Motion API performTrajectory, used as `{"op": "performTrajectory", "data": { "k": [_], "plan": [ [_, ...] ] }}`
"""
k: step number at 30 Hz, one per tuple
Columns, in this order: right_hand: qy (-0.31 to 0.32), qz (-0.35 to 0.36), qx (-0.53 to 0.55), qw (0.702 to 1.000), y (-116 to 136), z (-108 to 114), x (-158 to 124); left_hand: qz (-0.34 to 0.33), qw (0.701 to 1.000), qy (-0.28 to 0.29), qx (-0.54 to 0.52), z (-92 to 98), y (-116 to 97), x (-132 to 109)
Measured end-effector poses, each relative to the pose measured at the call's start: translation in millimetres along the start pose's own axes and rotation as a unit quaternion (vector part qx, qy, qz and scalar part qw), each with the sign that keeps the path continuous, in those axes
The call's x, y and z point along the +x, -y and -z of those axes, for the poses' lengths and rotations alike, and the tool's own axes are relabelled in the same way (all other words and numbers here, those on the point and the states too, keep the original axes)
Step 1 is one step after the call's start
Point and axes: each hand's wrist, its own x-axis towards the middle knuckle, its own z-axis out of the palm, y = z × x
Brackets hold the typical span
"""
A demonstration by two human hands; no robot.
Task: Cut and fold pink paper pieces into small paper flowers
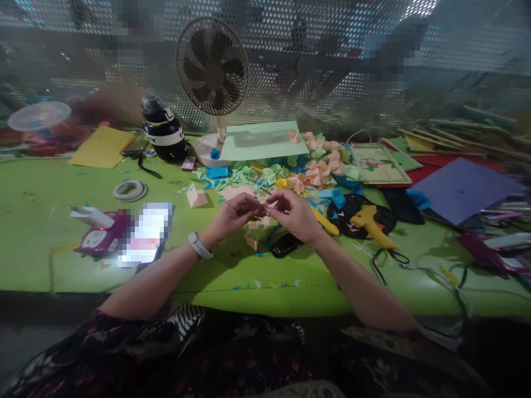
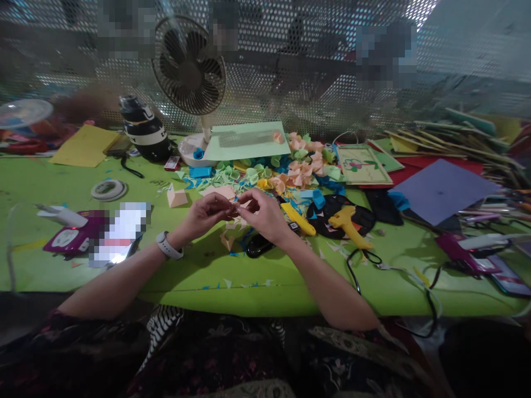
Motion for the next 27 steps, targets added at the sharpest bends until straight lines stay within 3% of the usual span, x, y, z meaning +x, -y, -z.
{"op": "performTrajectory", "data": {
  "k": [8,13,20,27],
  "plan": [
    [0.014,0.019,-0.014,1.000,0,1,1,0.002,1.000,-0.001,-0.005,-0.5,-1,0],
    [-0.015,0.117,-0.096,0.988,-3,2,-1,0.047,0.996,0.000,-0.072,0.1,-6,-1],
    [-0.003,0.245,-0.309,0.919,-7,-1,-7,0.105,0.977,-0.027,-0.183,-0.3,-4,-1],
    [-0.013,0.348,-0.365,0.863,-9,3,-6,0.136,0.973,-0.073,-0.173,3.1,-14,2]
  ]
}}
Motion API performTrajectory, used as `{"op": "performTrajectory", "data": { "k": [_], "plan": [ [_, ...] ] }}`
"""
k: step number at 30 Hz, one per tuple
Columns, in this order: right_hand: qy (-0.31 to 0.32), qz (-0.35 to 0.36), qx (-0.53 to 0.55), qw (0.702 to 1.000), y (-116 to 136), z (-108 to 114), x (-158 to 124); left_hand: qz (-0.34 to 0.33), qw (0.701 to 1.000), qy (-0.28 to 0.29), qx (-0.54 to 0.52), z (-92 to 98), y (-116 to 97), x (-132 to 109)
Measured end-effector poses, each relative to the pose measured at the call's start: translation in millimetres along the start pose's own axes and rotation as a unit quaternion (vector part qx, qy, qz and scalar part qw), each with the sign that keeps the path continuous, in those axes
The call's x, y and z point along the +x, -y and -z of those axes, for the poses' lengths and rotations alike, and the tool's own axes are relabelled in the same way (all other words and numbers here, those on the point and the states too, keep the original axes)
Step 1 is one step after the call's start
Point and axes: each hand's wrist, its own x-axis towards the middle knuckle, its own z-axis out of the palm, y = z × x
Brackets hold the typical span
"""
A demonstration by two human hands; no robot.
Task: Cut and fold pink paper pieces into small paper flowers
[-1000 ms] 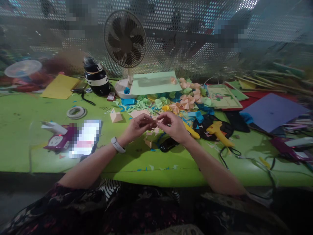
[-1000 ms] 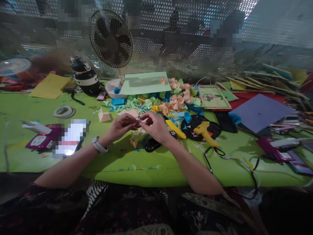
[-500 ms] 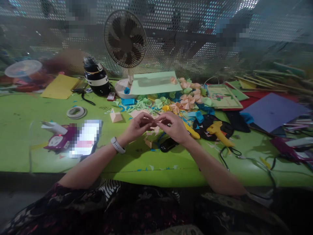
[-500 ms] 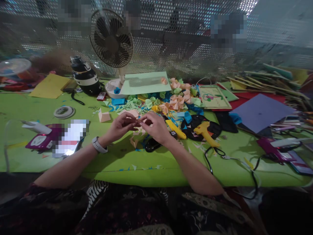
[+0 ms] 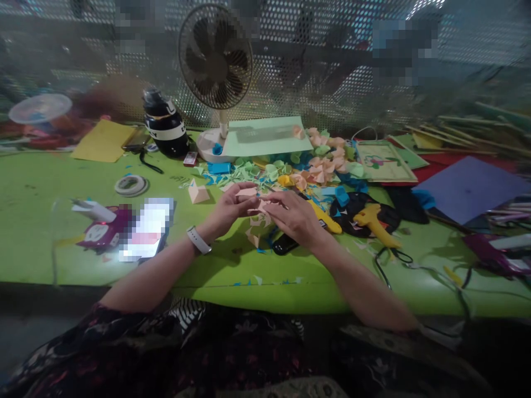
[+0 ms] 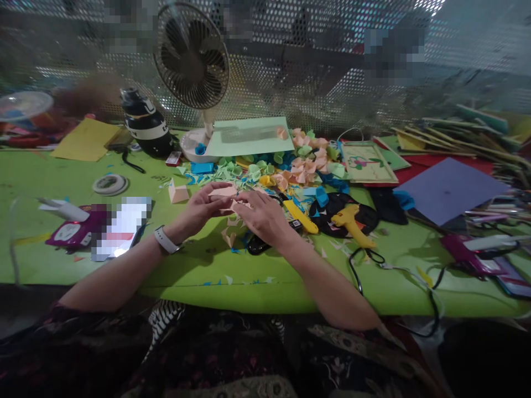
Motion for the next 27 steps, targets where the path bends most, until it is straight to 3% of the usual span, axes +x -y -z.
{"op": "performTrajectory", "data": {
  "k": [4,11,15,17,22,24,27],
  "plan": [
    [-0.008,0.005,-0.001,1.000,-4,-2,-1,0.001,0.999,-0.030,0.025,2.0,-5,0],
    [0.016,-0.061,0.068,0.996,-3,-7,0,-0.003,0.999,-0.009,0.044,-3.2,-5,-3],
    [0.014,-0.085,0.062,0.994,-4,-6,1,-0.059,0.984,-0.013,0.167,6.1,-9,2],
    [0.031,-0.093,0.063,0.993,-4,-6,2,-0.071,0.951,0.023,0.300,13.3,-14,5],
    [0.112,-0.091,0.091,0.985,-4,-7,2,-0.038,0.813,0.104,0.572,19.7,-20,3],
    [0.135,-0.095,0.112,0.980,-4,-7,2,-0.057,0.786,0.115,0.605,15.7,-17,1],
    [0.156,-0.111,0.128,0.973,-4,-7,2,-0.070,0.782,0.105,0.611,6.2,-9,-3]
  ]
}}
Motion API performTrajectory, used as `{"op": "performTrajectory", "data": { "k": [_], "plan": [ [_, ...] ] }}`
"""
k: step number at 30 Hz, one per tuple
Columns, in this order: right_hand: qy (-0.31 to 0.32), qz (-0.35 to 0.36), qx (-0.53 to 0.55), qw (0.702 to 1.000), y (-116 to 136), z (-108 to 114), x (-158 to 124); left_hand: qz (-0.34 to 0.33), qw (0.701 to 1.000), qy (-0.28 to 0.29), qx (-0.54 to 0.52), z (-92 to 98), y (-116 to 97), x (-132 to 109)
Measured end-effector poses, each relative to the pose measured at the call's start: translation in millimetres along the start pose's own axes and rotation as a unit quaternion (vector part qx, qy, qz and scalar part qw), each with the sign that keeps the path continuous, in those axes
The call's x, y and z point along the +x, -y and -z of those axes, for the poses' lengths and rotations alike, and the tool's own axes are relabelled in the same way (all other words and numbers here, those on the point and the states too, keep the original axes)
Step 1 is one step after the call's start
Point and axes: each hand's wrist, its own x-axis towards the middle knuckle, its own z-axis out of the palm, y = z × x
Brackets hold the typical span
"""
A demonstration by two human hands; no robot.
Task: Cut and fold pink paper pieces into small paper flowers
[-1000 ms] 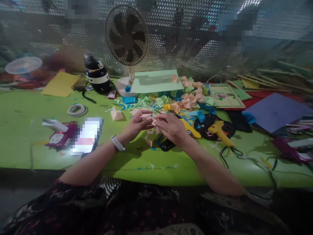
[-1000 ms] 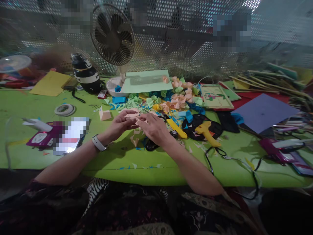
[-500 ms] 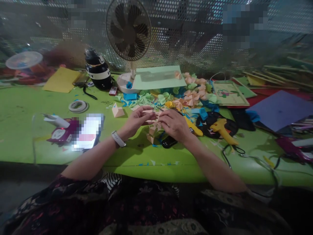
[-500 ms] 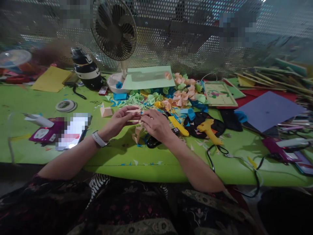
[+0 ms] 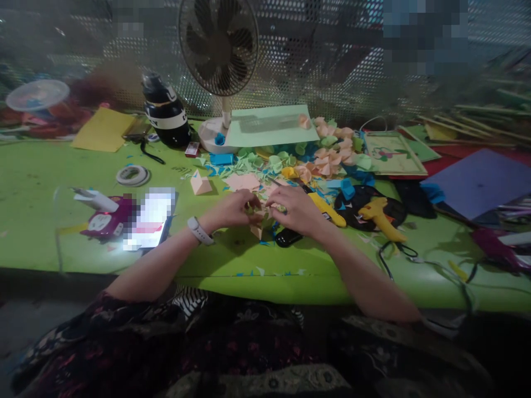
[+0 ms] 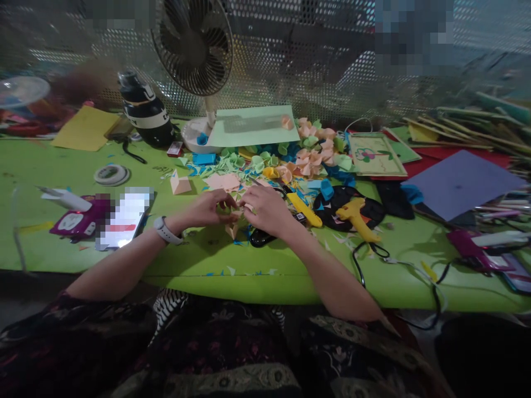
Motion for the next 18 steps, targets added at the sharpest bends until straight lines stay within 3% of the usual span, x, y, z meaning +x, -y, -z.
{"op": "performTrajectory", "data": {
  "k": [3,6,12,18],
  "plan": [
    [0.005,-0.011,-0.001,1.000,0,0,0,0.024,0.998,-0.045,0.023,-10.4,-7,-1],
    [0.001,-0.015,-0.003,1.000,-1,-2,0,0.034,0.997,-0.054,0.045,-15.3,-9,-2],
    [-0.005,-0.009,-0.001,1.000,-3,-3,-1,0.048,0.998,-0.031,0.000,-12.1,0,2],
    [-0.023,-0.019,0.009,1.000,-3,-2,0,0.043,0.995,-0.070,-0.064,-7.5,8,3]
  ]
}}
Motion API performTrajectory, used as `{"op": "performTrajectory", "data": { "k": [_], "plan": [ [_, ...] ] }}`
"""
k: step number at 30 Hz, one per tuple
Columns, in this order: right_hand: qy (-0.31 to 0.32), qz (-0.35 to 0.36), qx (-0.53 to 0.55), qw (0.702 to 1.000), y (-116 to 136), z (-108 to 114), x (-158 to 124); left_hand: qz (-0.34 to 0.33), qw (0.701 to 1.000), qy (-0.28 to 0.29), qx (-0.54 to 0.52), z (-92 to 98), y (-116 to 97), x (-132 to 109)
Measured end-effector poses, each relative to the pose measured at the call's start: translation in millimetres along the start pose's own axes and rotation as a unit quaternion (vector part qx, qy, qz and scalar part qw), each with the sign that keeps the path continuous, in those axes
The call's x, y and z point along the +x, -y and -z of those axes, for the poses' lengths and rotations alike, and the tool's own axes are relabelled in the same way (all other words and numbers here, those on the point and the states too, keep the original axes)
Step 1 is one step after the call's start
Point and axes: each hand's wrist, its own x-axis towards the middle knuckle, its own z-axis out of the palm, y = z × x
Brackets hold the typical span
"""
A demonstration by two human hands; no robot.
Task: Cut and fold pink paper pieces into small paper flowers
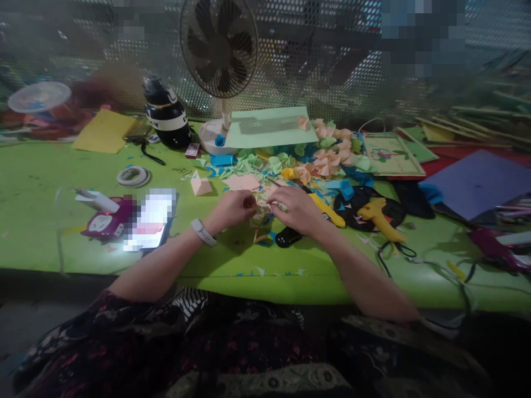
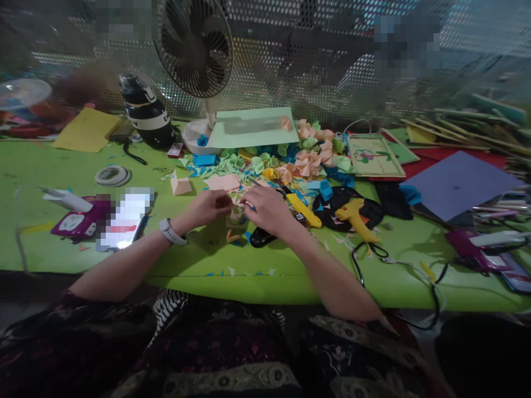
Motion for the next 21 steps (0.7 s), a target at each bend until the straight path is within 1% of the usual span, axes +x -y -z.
{"op": "performTrajectory", "data": {
  "k": [3,5,7,9,12,14,17,21],
  "plan": [
    [-0.013,-0.004,0.007,1.000,0,1,0,0.011,0.998,-0.007,-0.055,1.4,2,0],
    [-0.024,-0.010,0.012,1.000,0,2,0,0.029,0.991,-0.013,-0.127,1.8,2,1],
    [-0.042,-0.025,0.025,0.998,2,4,1,0.045,0.974,-0.015,-0.221,2.3,0,2],
    [-0.067,-0.051,0.052,0.995,6,7,1,0.051,0.949,-0.015,-0.312,2.8,-4,2],
    [-0.093,-0.090,0.121,0.984,11,11,3,0.041,0.914,-0.024,-0.402,2.5,-9,1],
    [-0.099,-0.101,0.168,0.976,14,12,3,0.032,0.901,-0.027,-0.432,1.0,-12,-1],
    [-0.110,-0.105,0.211,0.966,16,12,4,0.027,0.890,-0.015,-0.456,-2.1,-17,-3],
    [-0.108,-0.131,0.239,0.956,14,9,4,0.027,0.891,-0.005,-0.453,-2.9,-21,-6]
  ]
}}
